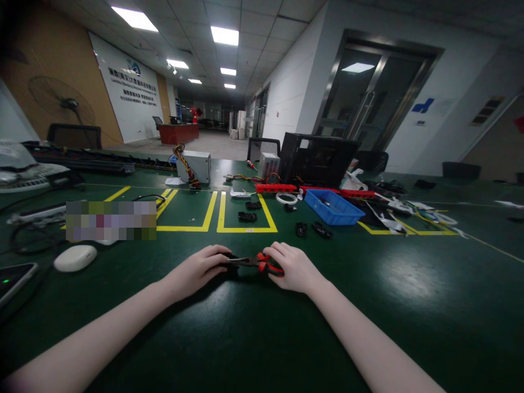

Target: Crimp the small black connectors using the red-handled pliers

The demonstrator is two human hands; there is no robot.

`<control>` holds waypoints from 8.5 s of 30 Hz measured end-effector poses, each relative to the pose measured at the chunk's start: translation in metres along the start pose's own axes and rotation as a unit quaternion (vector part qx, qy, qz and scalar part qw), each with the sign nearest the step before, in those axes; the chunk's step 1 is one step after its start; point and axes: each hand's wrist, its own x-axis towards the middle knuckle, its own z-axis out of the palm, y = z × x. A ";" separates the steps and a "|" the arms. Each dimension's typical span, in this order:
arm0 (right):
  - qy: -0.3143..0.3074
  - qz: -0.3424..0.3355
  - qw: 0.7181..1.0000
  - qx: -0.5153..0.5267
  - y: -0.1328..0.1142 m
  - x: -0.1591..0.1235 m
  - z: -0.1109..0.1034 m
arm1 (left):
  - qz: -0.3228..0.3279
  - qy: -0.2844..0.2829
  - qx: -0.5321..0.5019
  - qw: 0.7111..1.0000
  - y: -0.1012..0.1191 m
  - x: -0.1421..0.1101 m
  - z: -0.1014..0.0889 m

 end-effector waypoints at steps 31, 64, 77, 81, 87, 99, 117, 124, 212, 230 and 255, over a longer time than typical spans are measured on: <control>-0.008 0.011 1.000 -0.015 -0.001 0.002 0.000 | -0.010 -0.031 -0.044 0.999 0.003 0.001 -0.003; -0.018 0.030 0.999 -0.014 -0.003 0.003 -0.002 | -0.021 -0.040 -0.068 0.997 0.003 0.001 -0.005; -0.027 0.038 0.999 -0.007 -0.001 0.002 -0.001 | -0.019 -0.028 -0.060 0.998 0.003 0.001 -0.002; -0.027 0.039 0.999 0.000 -0.001 0.002 -0.001 | -0.030 -0.027 -0.056 0.998 0.002 0.001 -0.002; -0.006 0.034 0.999 0.012 0.000 0.002 -0.002 | -0.035 -0.026 -0.035 0.998 0.000 0.002 -0.002; 0.019 0.011 1.000 -0.007 0.000 0.003 0.000 | -0.017 -0.028 0.074 0.997 0.000 0.002 -0.002; 0.092 -0.050 0.992 -0.064 -0.001 0.005 -0.004 | -0.012 -0.018 0.033 0.999 -0.004 0.001 -0.002; 0.110 -0.060 0.990 -0.072 0.001 0.002 -0.004 | -0.009 -0.006 0.002 1.000 -0.009 0.000 -0.001; 0.066 0.006 0.996 0.057 -0.015 0.008 -0.002 | -0.138 0.035 -0.385 0.912 -0.007 0.004 -0.004; 0.051 0.002 0.997 0.062 -0.016 0.009 -0.001 | -0.152 0.029 -0.366 0.917 -0.008 0.006 -0.003; 0.022 -0.053 0.998 -0.012 0.001 0.004 -0.001 | -0.086 -0.030 -0.099 0.991 -0.012 -0.007 -0.018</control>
